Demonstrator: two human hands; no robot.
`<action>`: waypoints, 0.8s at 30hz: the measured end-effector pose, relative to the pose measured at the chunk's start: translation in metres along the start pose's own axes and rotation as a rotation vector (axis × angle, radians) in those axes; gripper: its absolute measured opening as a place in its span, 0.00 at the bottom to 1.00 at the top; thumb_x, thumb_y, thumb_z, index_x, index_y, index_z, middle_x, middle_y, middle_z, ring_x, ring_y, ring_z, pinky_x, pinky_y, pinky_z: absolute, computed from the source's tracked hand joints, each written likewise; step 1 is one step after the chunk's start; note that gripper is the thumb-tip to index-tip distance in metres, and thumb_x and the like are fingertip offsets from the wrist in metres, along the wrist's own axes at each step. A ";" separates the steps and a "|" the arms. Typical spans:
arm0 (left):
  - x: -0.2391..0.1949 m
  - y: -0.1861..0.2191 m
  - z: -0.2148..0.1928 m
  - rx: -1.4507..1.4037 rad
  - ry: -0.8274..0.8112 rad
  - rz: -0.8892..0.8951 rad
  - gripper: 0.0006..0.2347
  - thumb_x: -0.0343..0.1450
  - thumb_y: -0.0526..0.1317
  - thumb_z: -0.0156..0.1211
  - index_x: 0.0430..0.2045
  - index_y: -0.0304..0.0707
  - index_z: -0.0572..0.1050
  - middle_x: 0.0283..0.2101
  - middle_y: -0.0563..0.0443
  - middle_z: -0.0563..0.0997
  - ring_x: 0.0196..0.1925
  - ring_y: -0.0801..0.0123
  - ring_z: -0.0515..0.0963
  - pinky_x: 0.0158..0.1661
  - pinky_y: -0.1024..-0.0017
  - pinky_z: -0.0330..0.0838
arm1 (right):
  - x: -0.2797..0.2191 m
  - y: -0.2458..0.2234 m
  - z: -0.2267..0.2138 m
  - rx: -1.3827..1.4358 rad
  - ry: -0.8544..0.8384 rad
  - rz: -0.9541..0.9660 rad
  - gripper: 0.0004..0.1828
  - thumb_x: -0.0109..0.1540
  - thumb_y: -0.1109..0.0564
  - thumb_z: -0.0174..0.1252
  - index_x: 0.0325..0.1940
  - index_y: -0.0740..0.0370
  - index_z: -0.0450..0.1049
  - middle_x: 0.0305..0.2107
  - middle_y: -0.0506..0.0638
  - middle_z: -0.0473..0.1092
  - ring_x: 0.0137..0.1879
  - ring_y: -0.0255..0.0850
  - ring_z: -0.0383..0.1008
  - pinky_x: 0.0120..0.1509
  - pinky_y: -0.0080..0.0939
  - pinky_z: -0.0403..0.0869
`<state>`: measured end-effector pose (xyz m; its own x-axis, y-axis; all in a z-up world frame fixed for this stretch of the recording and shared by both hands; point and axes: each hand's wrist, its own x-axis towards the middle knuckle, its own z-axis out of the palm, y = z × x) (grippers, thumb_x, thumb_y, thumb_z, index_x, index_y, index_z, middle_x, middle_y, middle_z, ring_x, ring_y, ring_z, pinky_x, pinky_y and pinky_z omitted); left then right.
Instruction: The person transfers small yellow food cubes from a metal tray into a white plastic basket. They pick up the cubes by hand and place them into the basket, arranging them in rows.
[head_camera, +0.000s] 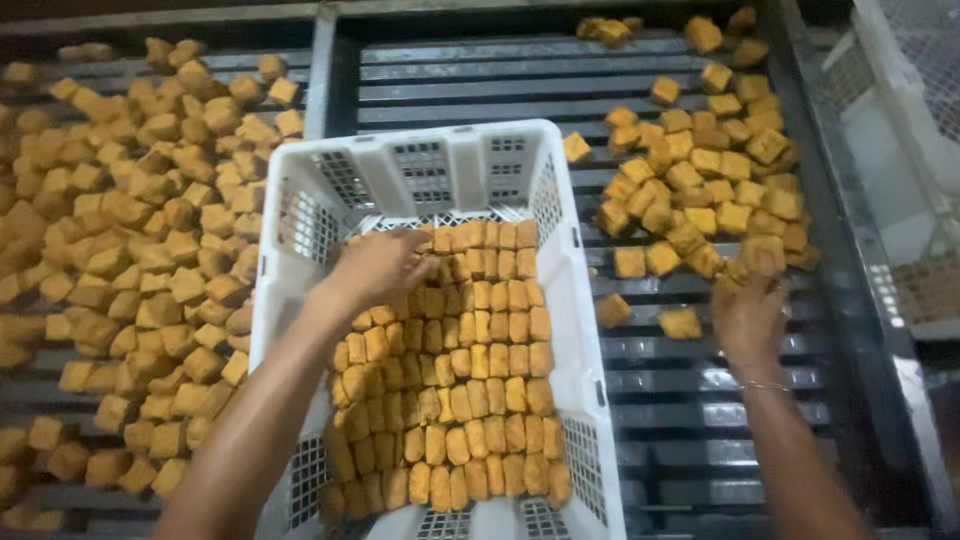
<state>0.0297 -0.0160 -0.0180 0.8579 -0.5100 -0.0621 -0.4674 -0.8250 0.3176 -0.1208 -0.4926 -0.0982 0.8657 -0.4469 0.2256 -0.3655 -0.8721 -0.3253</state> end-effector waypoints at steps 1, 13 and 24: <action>0.003 0.002 0.006 -0.006 0.000 0.040 0.20 0.72 0.53 0.56 0.51 0.38 0.76 0.45 0.38 0.83 0.47 0.44 0.82 0.47 0.51 0.75 | 0.005 -0.009 -0.009 0.074 0.003 0.008 0.51 0.65 0.54 0.66 0.82 0.63 0.41 0.64 0.74 0.58 0.59 0.69 0.71 0.62 0.62 0.75; 0.090 0.047 0.073 -0.042 0.084 -0.042 0.27 0.78 0.61 0.41 0.54 0.33 0.72 0.54 0.33 0.78 0.56 0.43 0.78 0.65 0.42 0.57 | 0.063 -0.306 -0.025 0.222 -0.136 -0.846 0.48 0.56 0.59 0.68 0.72 0.44 0.46 0.55 0.72 0.64 0.34 0.59 0.78 0.38 0.52 0.81; 0.050 0.054 0.078 0.081 0.143 0.048 0.24 0.76 0.58 0.44 0.45 0.36 0.78 0.50 0.33 0.78 0.56 0.44 0.76 0.68 0.39 0.54 | 0.077 -0.321 0.021 -0.395 -0.474 -0.949 0.31 0.69 0.56 0.45 0.73 0.24 0.52 0.59 0.72 0.62 0.32 0.50 0.80 0.32 0.49 0.85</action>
<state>0.0307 -0.1047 -0.0778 0.8533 -0.5138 0.0886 -0.5189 -0.8208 0.2388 0.0706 -0.2432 0.0041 0.8623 0.4764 -0.1714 0.4986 -0.8579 0.1240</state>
